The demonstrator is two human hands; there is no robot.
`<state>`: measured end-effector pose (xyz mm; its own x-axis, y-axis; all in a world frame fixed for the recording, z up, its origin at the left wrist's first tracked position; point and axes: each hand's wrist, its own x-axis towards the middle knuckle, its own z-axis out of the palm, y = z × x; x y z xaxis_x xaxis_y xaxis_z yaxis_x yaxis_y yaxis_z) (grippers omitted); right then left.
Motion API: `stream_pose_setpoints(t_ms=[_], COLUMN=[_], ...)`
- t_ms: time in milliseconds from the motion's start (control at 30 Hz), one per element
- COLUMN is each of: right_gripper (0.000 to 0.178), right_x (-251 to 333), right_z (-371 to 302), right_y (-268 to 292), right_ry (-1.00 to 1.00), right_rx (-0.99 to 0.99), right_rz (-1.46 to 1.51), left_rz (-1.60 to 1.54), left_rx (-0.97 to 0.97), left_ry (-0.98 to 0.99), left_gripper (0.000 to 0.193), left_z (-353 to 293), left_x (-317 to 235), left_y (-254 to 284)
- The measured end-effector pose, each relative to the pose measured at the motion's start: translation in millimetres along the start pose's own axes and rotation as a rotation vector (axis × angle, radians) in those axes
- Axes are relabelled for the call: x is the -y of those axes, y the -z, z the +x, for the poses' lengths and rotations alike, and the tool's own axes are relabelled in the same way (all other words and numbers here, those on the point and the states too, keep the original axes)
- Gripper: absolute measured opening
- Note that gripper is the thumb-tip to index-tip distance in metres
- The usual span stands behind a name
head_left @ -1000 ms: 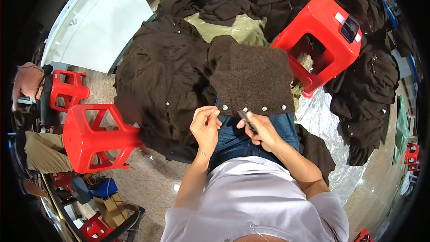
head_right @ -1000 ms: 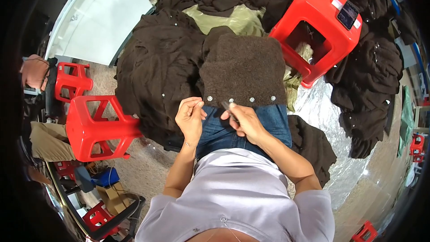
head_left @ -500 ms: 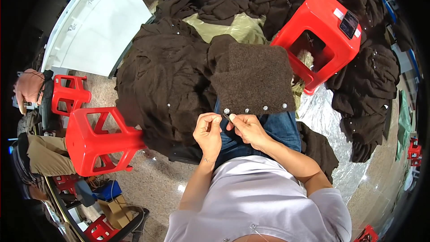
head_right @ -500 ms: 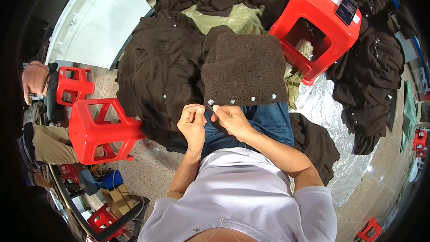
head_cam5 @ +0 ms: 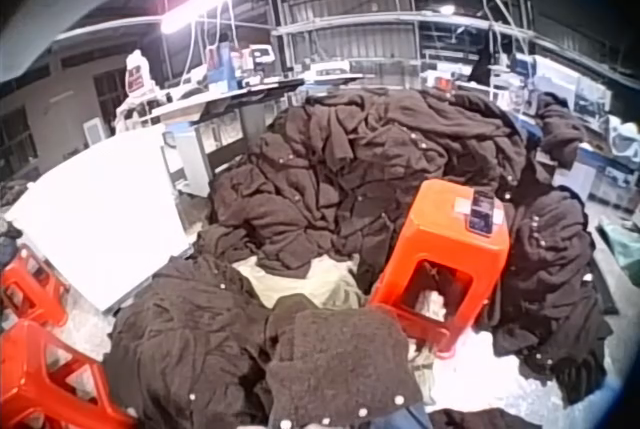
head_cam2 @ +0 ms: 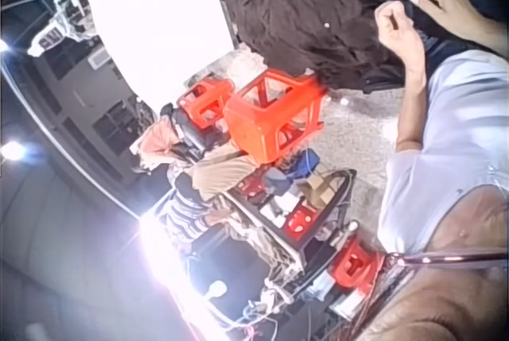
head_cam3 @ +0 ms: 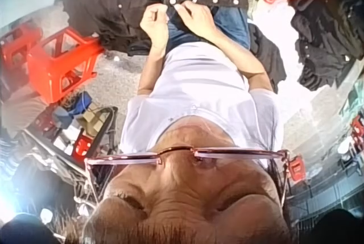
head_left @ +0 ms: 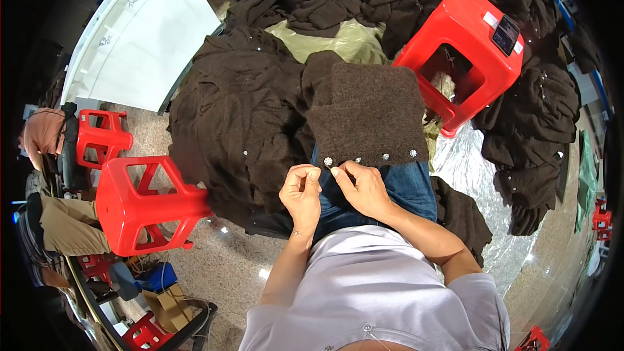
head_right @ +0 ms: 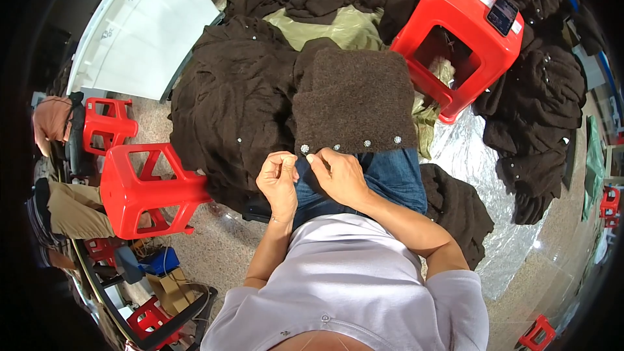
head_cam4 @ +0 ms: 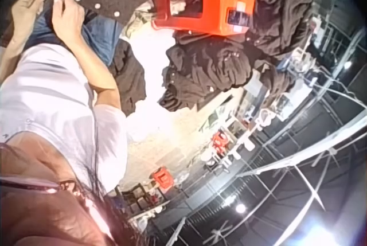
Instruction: Inspecting small pieces of brown fabric and checking their snap fasteners on a factory floor.
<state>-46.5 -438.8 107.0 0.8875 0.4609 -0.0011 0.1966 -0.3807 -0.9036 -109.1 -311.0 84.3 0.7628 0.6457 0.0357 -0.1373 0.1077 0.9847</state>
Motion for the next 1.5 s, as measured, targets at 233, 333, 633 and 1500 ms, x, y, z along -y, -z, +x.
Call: stream_pose_setpoints(t_ms=[233, 333, 633, 1500], right_gripper=[0.027, 0.028, 0.046, 0.044], right_x=[-8, -10, -43, -36], right_z=[-1, 0, -14, -34], right_y=[-6, -5, 57, 43], right_ry=[0.112, 0.108, -0.486, -0.526], right_rx=[-0.067, -0.094, -0.255, -0.018], right_rz=[-0.06, -0.131, 0.836, 0.773], left_rz=[0.009, 0.052, 0.502, 0.518], left_rx=[0.008, 0.007, -0.39, 0.329], left_ry=[-0.015, -0.023, -0.187, -0.064], left_gripper=[0.008, 0.008, 0.013, 0.007], left_z=[-4, -5, 35, 5], left_x=[-3, -4, 23, 17], left_y=[0, 1, 55, -39])
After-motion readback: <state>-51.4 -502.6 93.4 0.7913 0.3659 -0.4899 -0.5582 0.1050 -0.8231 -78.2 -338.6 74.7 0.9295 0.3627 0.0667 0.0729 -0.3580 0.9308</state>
